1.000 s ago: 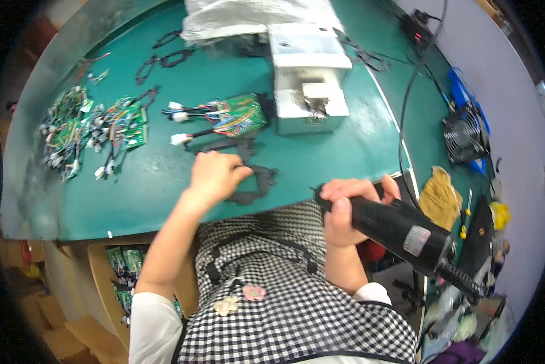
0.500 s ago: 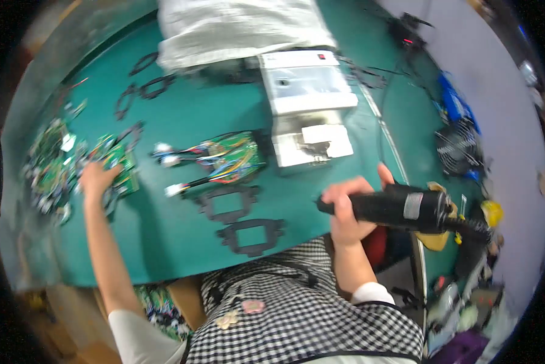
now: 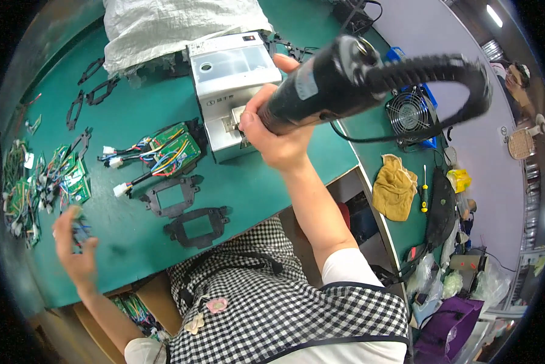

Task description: The person attaches a plastic bracket to a printed circuit board using an electric screwdriver to drive screws from a parts bin into the bracket, securing it to the board.

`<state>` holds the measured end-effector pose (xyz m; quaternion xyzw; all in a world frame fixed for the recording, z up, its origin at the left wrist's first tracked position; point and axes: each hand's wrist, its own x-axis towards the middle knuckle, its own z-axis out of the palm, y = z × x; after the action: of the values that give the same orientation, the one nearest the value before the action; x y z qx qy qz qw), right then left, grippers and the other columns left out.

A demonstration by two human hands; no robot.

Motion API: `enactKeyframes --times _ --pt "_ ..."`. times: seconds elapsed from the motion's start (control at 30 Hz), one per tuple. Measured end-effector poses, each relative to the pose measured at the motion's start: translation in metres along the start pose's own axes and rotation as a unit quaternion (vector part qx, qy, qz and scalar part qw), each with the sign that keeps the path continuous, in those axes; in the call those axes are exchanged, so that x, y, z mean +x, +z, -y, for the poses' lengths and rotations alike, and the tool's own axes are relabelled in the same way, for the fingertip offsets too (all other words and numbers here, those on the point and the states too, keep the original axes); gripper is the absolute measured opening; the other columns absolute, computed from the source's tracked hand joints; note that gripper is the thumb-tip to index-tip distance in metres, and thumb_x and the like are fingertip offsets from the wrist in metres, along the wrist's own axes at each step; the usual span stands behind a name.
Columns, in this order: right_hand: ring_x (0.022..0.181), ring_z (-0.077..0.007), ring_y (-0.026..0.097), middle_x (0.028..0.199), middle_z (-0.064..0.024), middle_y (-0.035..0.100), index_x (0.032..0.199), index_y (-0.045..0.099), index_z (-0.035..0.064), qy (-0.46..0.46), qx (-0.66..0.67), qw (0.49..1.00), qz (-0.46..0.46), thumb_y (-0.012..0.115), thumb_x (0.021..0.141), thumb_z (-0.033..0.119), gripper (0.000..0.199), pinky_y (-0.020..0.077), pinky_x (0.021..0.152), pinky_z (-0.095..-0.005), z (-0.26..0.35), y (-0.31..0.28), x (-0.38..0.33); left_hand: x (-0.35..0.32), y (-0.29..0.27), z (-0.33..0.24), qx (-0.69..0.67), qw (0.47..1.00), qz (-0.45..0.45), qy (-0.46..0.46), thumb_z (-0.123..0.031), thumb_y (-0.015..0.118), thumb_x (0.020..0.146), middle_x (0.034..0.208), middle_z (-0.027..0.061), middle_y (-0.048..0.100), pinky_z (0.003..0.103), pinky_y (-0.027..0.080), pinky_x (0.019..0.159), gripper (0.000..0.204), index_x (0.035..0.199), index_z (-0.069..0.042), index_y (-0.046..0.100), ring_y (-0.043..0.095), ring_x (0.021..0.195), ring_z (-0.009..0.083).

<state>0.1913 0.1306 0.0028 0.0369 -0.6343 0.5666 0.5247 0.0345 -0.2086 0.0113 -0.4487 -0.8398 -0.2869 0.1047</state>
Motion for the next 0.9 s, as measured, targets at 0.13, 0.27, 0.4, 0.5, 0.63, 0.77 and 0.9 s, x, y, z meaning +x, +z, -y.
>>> enactKeyframes --times 0.13,0.27,0.4,0.5,0.63,0.77,0.9 --pt "0.052 -0.0167 0.053 0.062 -0.0079 0.053 0.130 0.015 -0.0008 0.083 -0.050 0.984 0.151 0.055 0.068 -0.003 0.074 0.0450 0.053 -0.0279 -0.003 -0.005 0.022 -0.016 0.045 -0.048 -0.071 0.994 0.088 -0.007 -0.011 0.071 0.059 0.100 0.0132 0.053 0.036 0.041 0.076 0.055 0.110 -0.001 0.053 0.048 0.091 0.0299" --pt "0.047 -0.0151 0.052 0.058 -0.0068 0.051 0.132 0.016 -0.0013 0.130 -0.020 0.991 0.016 0.056 0.071 0.003 0.073 0.0449 0.049 -0.0271 0.009 0.011 -0.003 -0.021 0.075 -0.068 -0.090 0.986 0.137 0.023 -0.008 0.072 0.055 0.100 0.0128 0.051 0.038 0.038 0.077 0.054 0.106 0.001 0.054 0.047 0.091 0.0302" --pt "0.049 -0.0161 0.050 0.062 -0.0072 0.048 0.136 0.007 0.0091 0.106 0.054 0.992 -0.049 0.054 0.076 0.008 0.077 0.0461 0.049 -0.0311 0.024 0.023 -0.053 -0.015 0.092 -0.086 -0.090 0.978 0.190 0.022 -0.005 0.070 0.057 0.102 0.0123 0.050 0.038 0.037 0.078 0.054 0.108 -0.001 0.053 0.045 0.093 0.0295" --pt "0.053 -0.0180 0.052 0.064 -0.0076 0.048 0.137 0.001 0.0137 0.127 0.078 0.988 -0.051 0.055 0.076 0.009 0.082 0.0474 0.052 -0.0340 0.033 0.041 -0.071 -0.013 0.100 -0.090 -0.088 0.975 0.204 0.015 -0.005 0.070 0.058 0.102 0.0112 0.050 0.037 0.036 0.077 0.052 0.107 -0.001 0.054 0.045 0.093 0.0287" --pt "0.054 -0.0180 0.052 0.065 -0.0082 0.050 0.137 -0.004 0.0150 0.149 0.064 0.986 -0.023 0.059 0.076 0.007 0.087 0.0479 0.055 -0.0336 0.024 0.052 -0.080 -0.015 0.103 -0.091 -0.079 0.974 0.213 -0.003 -0.004 0.071 0.056 0.100 0.0102 0.051 0.037 0.036 0.076 0.052 0.105 -0.001 0.055 0.046 0.092 0.0281" --pt "0.055 -0.0174 0.052 0.066 -0.0084 0.050 0.137 -0.006 0.0148 0.163 0.033 0.986 0.030 0.060 0.077 0.005 0.090 0.0480 0.058 -0.0324 0.012 0.052 -0.085 -0.016 0.107 -0.090 -0.082 0.976 0.199 -0.013 -0.004 0.072 0.054 0.099 0.0100 0.051 0.037 0.036 0.075 0.052 0.104 -0.001 0.056 0.046 0.091 0.0279" --pt "0.054 -0.0081 0.049 0.068 -0.0066 0.054 0.130 0.007 -0.0059 0.153 0.069 0.986 -0.016 0.060 0.069 -0.005 0.081 0.0376 0.051 -0.0176 0.004 0.061 -0.086 -0.016 0.106 -0.091 -0.077 0.974 0.210 -0.035 -0.005 0.073 0.054 0.099 0.0096 0.051 0.036 0.037 0.076 0.050 0.102 0.000 0.057 0.047 0.091 0.0267"
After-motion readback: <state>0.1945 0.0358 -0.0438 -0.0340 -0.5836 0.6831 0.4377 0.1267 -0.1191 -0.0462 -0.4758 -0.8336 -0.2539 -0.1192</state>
